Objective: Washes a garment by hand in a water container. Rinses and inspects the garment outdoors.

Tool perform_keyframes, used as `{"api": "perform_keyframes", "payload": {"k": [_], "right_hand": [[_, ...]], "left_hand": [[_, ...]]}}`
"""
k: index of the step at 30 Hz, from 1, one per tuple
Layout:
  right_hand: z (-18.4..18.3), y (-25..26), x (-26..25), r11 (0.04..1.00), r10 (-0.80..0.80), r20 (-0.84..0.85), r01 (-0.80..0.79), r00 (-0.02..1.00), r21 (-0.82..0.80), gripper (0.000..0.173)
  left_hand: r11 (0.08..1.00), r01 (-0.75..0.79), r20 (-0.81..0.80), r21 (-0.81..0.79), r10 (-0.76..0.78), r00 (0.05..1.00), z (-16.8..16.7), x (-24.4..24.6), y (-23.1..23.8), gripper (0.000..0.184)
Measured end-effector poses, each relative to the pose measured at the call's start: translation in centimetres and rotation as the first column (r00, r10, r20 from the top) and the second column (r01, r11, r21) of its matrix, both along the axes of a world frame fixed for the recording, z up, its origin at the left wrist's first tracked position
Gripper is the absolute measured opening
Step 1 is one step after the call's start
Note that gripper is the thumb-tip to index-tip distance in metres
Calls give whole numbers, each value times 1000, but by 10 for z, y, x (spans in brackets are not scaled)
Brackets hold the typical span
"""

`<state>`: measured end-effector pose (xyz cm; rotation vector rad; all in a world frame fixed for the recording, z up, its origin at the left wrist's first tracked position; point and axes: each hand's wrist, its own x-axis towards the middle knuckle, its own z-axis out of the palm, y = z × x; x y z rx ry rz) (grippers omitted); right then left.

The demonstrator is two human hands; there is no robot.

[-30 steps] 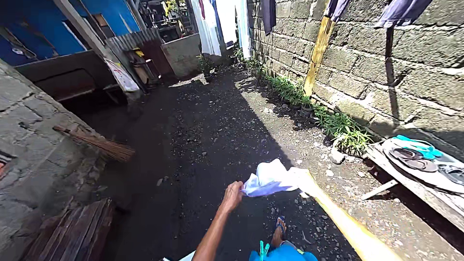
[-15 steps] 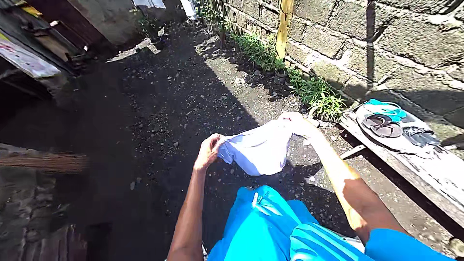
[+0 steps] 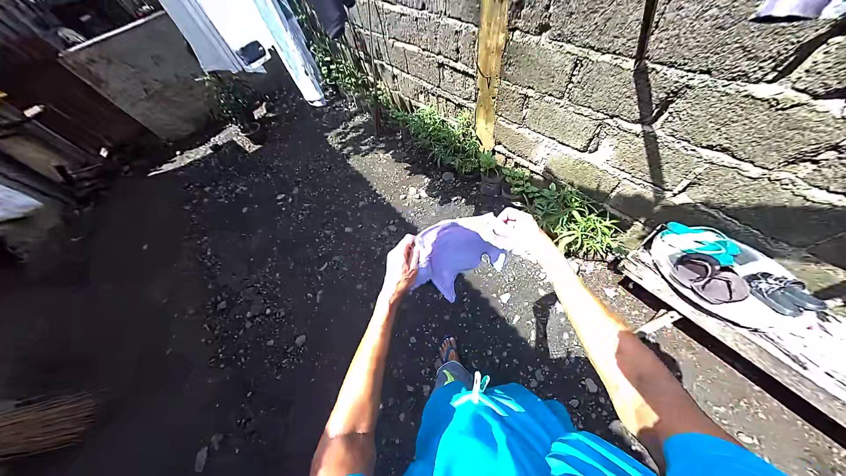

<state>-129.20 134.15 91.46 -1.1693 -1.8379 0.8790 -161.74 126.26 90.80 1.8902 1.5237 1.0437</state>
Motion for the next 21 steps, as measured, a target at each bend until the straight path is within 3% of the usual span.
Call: {"api": "perform_keyframes", "payload": {"k": [2,3,5,8,10,12,13,16,19,21], "right_hand": [[-64,26,1,975,-5,299,71,954,-211,25],[-72,41,-1,959,-13,339,108,941,-263,25],[-58,70,-8,950,-46,210,108,977,-293,22],[-38,86,-24,916,-76,-85,36,993,-399,21],[-29,91,-37,889,-24,-96,-23,995,-457,19],[-27,96,-52,863,101,-8,-92,995,-496,27],[-28,99,-58,862,147,40,-108,988,-496,23],[-44,116,-64,905,200,91,-149,975,-398,18],[-35,140,-77,917,62,-99,-96,993,-388,15],[-21,166,-90,892,-29,-186,-58,982,-449,13]], "left_hand": [[949,118,51,-293,-108,993,-81,-25,30,23],[936,109,118,-334,-73,990,-96,-36,46,25],[945,73,209,-318,-5,978,-91,-55,77,22],[935,129,221,-330,-56,974,-72,-78,112,19],[930,162,293,-331,-61,954,-70,-88,136,18],[930,161,409,-330,-12,912,-72,-96,155,16],[933,145,447,-328,18,894,-75,-100,162,15],[941,77,330,-329,38,943,-86,-112,179,15],[908,109,149,-405,-52,987,-92,-124,194,24],[856,187,224,-482,-86,971,-99,-128,204,21]]}}
